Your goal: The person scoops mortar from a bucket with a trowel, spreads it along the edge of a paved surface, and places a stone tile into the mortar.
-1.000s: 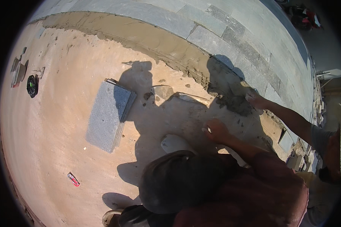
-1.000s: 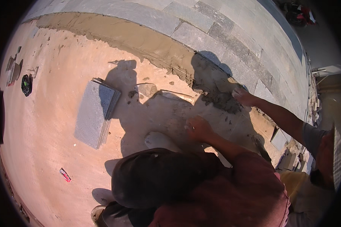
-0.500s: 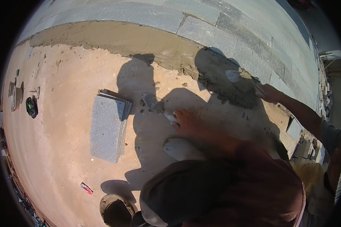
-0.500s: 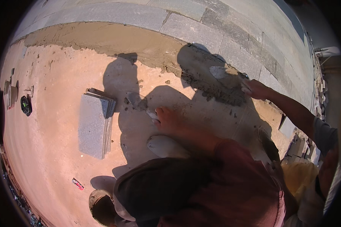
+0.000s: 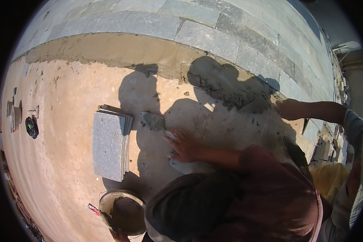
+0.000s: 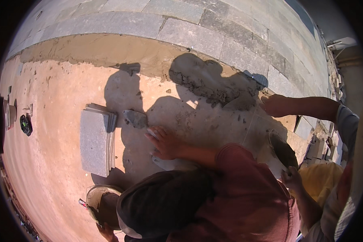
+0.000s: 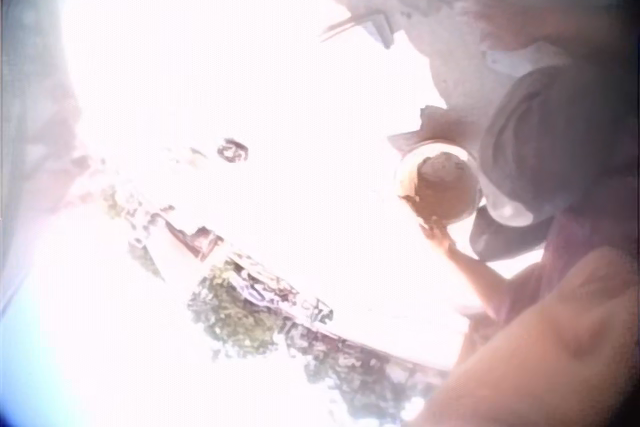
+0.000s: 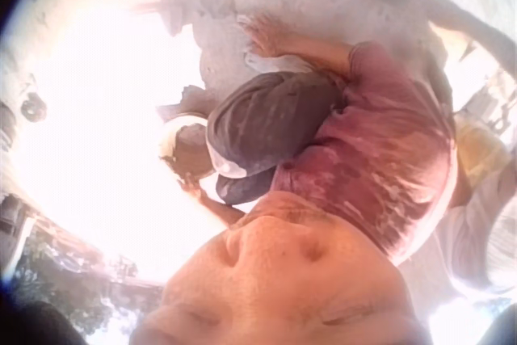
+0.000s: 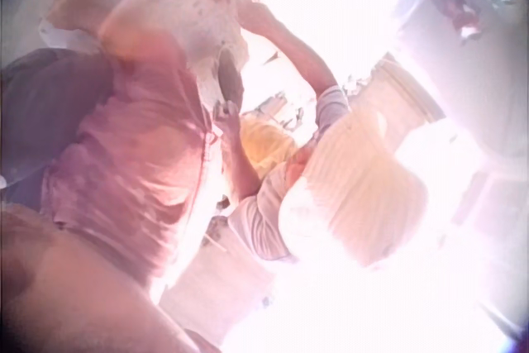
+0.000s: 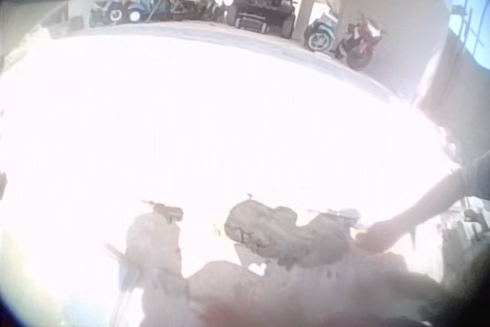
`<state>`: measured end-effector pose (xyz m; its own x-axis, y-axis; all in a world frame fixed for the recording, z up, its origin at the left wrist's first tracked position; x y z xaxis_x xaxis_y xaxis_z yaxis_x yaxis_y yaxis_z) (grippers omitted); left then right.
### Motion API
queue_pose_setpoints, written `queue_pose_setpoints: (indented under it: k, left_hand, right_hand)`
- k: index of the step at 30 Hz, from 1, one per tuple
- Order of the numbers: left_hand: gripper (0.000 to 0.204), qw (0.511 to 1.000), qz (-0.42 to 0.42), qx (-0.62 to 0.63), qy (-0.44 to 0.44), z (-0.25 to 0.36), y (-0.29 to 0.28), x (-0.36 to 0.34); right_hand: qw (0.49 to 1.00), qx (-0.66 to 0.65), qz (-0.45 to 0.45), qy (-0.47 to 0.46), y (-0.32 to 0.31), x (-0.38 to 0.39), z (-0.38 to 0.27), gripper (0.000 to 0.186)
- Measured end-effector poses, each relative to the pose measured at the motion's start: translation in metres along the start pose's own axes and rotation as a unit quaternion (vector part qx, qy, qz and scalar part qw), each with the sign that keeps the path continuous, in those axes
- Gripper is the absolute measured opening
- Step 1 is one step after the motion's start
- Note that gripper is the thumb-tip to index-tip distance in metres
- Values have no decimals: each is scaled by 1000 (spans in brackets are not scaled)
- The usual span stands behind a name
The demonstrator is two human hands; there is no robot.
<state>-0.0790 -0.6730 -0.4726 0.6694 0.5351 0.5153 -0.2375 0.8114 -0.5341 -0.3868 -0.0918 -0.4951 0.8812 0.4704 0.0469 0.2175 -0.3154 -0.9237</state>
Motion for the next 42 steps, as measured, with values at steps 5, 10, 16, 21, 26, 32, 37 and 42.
queue_pose_setpoints:
  k: [5, 10, 16, 21, 26, 32, 37, 42]
  left_hand:
    - [69, 969, 84, -230, -11, -16, -48, -17]
    - [68, 980, 89, -175, 17, 3, -28, -29]
    - [63, 961, 118, -252, 7, 58, -1, -30]
    - [56, 938, 166, -302, -37, 129, 30, -5]
    - [55, 948, 167, -272, 2, 133, 34, -3]
    - [54, 948, 175, -266, 26, 111, 21, -11]
    - [54, 954, 173, -243, -6, 113, 26, -11]
    - [53, 948, 183, -259, -13, 111, 22, -11]
  right_hand:
    - [999, 16, 37, -31, 9, -20, -26, 76]
    - [999, 24, 36, -11, 15, -15, -16, 76]
    - [1000, 23, 10, 4, 18, -15, -14, 75]
    - [1000, 10, -12, 9, 18, -21, -16, 75]
    - [1000, 9, 1, 6, 23, -20, -15, 76]
    - [1000, 9, 14, 1, 22, -21, -17, 76]
    - [999, 19, 29, -1, 20, -20, -17, 74]
    - [999, 33, 30, 0, 22, -20, -19, 72]
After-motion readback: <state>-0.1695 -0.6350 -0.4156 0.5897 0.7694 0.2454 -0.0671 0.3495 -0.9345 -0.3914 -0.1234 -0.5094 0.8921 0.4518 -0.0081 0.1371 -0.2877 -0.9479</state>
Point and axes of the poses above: each hand's wrist, its own x-axis away from the middle knuckle, its own y-axis out of the palm, z = x × y, the point moved 6 cm from there along -x, towards the middle knuckle, and after that the axes turned 6 degrees about x, right-handed, at the moved point
